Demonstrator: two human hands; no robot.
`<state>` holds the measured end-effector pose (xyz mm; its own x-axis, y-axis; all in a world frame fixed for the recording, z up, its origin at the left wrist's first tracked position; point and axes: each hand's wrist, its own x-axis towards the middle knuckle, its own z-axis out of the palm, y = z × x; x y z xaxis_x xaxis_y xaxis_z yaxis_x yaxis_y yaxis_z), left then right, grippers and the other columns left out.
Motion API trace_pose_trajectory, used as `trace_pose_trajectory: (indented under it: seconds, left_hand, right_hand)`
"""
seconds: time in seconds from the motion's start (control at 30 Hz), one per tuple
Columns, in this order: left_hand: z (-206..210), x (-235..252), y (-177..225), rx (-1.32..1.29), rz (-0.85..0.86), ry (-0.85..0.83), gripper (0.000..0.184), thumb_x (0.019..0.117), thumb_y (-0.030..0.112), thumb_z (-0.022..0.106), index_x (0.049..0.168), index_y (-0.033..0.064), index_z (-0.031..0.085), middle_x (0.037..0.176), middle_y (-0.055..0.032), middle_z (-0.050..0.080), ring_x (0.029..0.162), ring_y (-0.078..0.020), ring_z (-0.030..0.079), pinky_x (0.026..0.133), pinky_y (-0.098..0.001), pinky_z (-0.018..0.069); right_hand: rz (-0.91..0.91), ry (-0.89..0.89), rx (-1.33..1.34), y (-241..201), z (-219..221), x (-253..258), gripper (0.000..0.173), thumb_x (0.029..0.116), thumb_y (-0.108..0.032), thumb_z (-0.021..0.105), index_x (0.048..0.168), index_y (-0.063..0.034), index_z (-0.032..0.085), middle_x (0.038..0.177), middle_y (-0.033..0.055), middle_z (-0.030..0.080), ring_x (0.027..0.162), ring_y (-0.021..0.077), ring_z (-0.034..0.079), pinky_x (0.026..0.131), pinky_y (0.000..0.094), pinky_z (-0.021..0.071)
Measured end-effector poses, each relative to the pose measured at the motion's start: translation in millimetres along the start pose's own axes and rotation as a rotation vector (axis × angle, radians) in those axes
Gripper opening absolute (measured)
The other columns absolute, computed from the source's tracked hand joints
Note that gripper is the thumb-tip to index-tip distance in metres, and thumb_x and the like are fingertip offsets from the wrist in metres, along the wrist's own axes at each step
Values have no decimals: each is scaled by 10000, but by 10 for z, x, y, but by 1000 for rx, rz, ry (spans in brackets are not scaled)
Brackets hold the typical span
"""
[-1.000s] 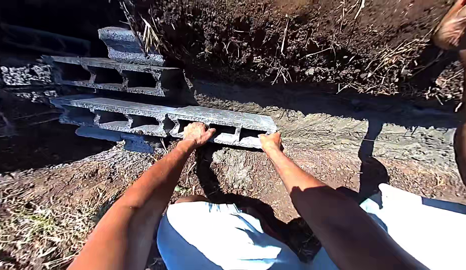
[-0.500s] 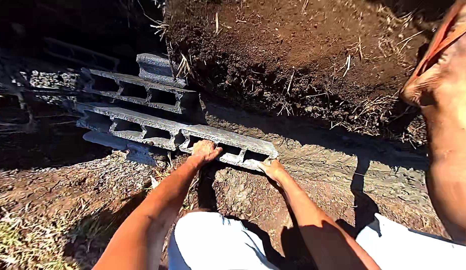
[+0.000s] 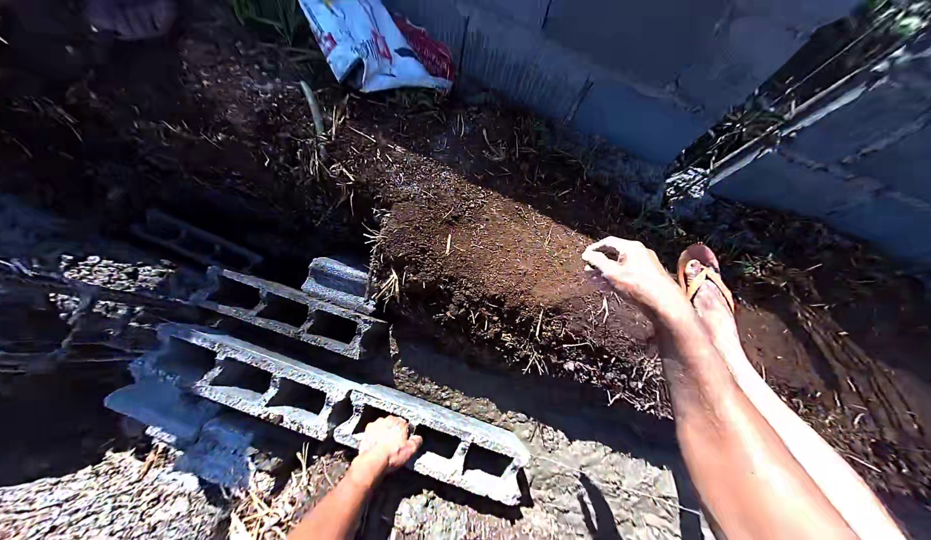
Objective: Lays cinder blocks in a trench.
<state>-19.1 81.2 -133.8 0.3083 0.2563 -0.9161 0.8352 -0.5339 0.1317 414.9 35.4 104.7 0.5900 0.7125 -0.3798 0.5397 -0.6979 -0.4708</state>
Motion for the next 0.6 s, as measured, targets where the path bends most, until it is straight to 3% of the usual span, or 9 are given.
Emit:
trace_pose_trajectory:
  seconds: [0.1,0.17,0.23,0.4,0.5,0.57,0.6]
  left_hand:
    - [52,64,-143,-5,-22,34,673,973,639,434,1140,56,724,1273,-203,689,1243,-395,628,991,-642,487]
    - [115,134,-208,16,-38,39,697,962,667,440,1151,61,727,1281,-202,688,1244,-395,632,992,-643,494]
    - [131,181,-192,41,-30,45,694,968,667,462,1156,53,726,1276,-219,687,1237,-405,634,986,-652,495]
    - [128,150,-157,51,-38,45,673,982,641,487,1156,33,718,1264,-242,684,1230,-423,634,977,-668,485]
    - [129,102,-135,45,-37,70,664,987,631,490,1142,28,722,1248,-246,689,1219,-435,635,975,-673,481]
    - [-24,81,44,47,-11,110,660,992,624,486,1140,26,722,1251,-249,684,1223,-435,631,981,-672,476]
    - [-247,120,252,45,8,101,662,1006,614,476,1161,16,714,1272,-260,669,1244,-442,615,996,-678,464]
  right_hand:
    - [-68,-174,-227,-42,-424,2,337,1063,-357,579,1249,-107,708,1130,172,730,1040,340,708,963,592,526]
    - [-81,-155,-382,240,-735,-121,311,1047,-366,605,1187,-124,741,1090,169,739,1018,362,705,916,627,530]
    - [28,-150,-519,547,-1235,-433,318,1051,-353,597,1190,-100,730,1126,205,719,1080,424,675,934,672,497]
    - [340,53,-624,1719,-2338,-1470,313,1057,-325,590,1196,-85,736,1136,247,714,1093,494,659,921,745,471]
    - [455,94,-581,2592,-2640,-2075,280,1043,-277,625,1167,-59,749,1118,298,705,1069,545,647,900,778,450]
    - [256,92,-505,2845,-2610,-2311,286,1054,-188,603,1185,45,708,1109,343,687,1020,505,677,834,677,530]
    - [147,63,-434,2614,-2439,-2185,321,1077,-97,525,1245,161,614,1184,403,632,1084,484,664,866,567,562]
